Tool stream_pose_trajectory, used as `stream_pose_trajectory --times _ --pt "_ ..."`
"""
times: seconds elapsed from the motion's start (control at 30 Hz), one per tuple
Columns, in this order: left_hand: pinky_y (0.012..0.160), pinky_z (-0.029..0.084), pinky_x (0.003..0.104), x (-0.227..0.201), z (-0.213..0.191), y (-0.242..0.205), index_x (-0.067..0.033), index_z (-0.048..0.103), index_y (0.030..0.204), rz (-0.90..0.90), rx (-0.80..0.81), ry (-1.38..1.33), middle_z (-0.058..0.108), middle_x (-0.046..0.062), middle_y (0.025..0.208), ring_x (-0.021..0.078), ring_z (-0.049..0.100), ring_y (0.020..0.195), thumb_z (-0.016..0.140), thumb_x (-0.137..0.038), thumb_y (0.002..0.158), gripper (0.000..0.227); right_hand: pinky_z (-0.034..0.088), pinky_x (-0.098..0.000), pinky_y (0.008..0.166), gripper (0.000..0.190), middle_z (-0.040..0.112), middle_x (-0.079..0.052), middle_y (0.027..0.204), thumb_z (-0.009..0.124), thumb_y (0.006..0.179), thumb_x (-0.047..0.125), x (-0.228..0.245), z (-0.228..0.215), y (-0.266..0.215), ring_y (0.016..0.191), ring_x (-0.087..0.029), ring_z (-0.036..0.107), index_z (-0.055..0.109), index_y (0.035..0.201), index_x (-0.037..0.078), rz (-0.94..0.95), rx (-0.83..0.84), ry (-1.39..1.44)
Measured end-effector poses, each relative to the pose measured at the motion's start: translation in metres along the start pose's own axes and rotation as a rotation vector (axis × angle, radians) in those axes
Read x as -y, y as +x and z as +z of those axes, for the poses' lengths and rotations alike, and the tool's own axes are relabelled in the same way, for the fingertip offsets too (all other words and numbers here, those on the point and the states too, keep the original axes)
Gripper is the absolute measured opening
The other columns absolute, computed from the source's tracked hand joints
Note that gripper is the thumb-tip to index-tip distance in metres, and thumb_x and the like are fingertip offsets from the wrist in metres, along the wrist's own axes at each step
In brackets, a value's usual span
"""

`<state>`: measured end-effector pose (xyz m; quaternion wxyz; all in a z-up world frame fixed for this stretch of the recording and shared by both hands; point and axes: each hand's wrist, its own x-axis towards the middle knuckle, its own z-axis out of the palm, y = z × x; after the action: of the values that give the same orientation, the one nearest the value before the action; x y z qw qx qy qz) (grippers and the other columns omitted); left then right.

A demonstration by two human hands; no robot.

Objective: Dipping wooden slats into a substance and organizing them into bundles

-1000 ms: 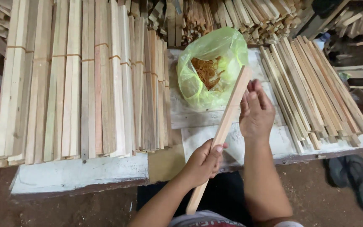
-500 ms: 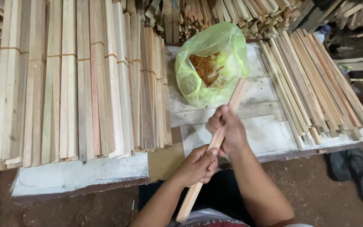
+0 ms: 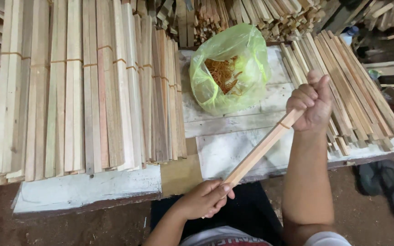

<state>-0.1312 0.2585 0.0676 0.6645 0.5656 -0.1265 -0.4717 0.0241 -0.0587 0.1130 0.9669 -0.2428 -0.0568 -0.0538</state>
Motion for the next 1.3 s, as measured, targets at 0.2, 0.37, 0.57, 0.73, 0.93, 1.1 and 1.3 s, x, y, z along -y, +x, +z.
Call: stream_pose_trajectory --times 0.2,0.37,0.57,0.73,0.93,1.1,1.3 --pt "0.039 0.03 0.026 0.008 0.006 0.016 -0.0062 0.053 0.102 -0.008 -0.146 -0.135 0.042 0.002 0.064 0.0108 0.034 0.043 0.04 -0.041 0.111 0.038 0.026 -0.0171 0.031 0.042 0.045 0.01 0.054 0.047 0.113 0.036 -0.104 -0.005 -0.06 0.041 -0.002 0.035 0.064 0.082 0.014 0.14 -0.117 -0.03" --pt "0.039 0.028 0.027 0.011 0.009 0.022 -0.0058 0.051 0.103 0.021 -0.16 -0.171 0.041 0.002 0.065 0.0113 0.033 0.041 0.038 -0.039 0.112 0.036 0.032 -0.0161 0.048 0.052 0.028 0.011 0.06 0.055 0.1 0.059 -0.119 -0.021 -0.071 0.051 -0.002 0.028 0.063 0.105 0.009 0.283 -0.116 0.105" --pt "0.037 0.024 0.029 0.013 0.014 0.03 -0.0086 0.052 0.102 0.043 -0.299 -0.214 0.039 0.003 0.062 0.0118 0.03 0.04 0.042 -0.04 0.111 0.034 0.065 -0.0409 0.073 0.089 0.067 -0.005 0.088 0.057 0.08 0.077 -0.121 0.023 -0.09 0.074 -0.016 0.069 0.052 0.144 0.015 0.271 -0.208 -0.262" --pt "0.039 0.025 0.028 0.027 0.021 0.038 -0.0082 0.05 0.104 0.058 -0.291 -0.245 0.039 0.003 0.065 0.0108 0.031 0.044 0.041 -0.042 0.11 0.036 0.051 -0.0285 0.059 0.031 0.052 0.001 0.07 0.065 0.098 0.04 -0.14 0.008 -0.099 0.054 -0.008 0.046 0.062 0.115 0.014 0.122 -0.296 -0.36" --pt "0.038 0.026 0.027 0.022 0.029 0.027 -0.0066 0.051 0.104 0.096 -0.354 -0.271 0.041 0.004 0.063 0.0109 0.033 0.043 0.042 -0.041 0.11 0.036 0.054 -0.0322 0.068 0.038 0.063 -0.003 0.079 0.061 0.101 0.041 -0.148 0.033 -0.11 0.061 -0.012 0.057 0.063 0.123 0.01 0.131 -0.265 -0.359" --pt "0.04 0.024 0.027 0.018 0.029 0.016 -0.0073 0.05 0.103 0.117 -0.373 -0.322 0.04 0.003 0.064 0.0112 0.03 0.043 0.041 -0.038 0.111 0.034 0.055 -0.0363 0.073 0.053 0.067 -0.006 0.079 0.05 0.103 0.047 -0.15 0.043 -0.109 0.062 -0.016 0.061 0.058 0.139 0.009 0.234 -0.26 -0.33" --pt "0.038 0.026 0.027 0.002 0.031 -0.015 -0.0066 0.051 0.103 0.188 -0.457 -0.254 0.04 0.004 0.063 0.0112 0.032 0.043 0.041 -0.042 0.11 0.038 0.06 -0.036 0.085 0.041 0.073 -0.02 0.114 0.057 0.103 0.028 -0.144 0.063 -0.102 0.093 -0.026 0.071 0.065 0.131 0.0 0.108 -0.146 -0.609"
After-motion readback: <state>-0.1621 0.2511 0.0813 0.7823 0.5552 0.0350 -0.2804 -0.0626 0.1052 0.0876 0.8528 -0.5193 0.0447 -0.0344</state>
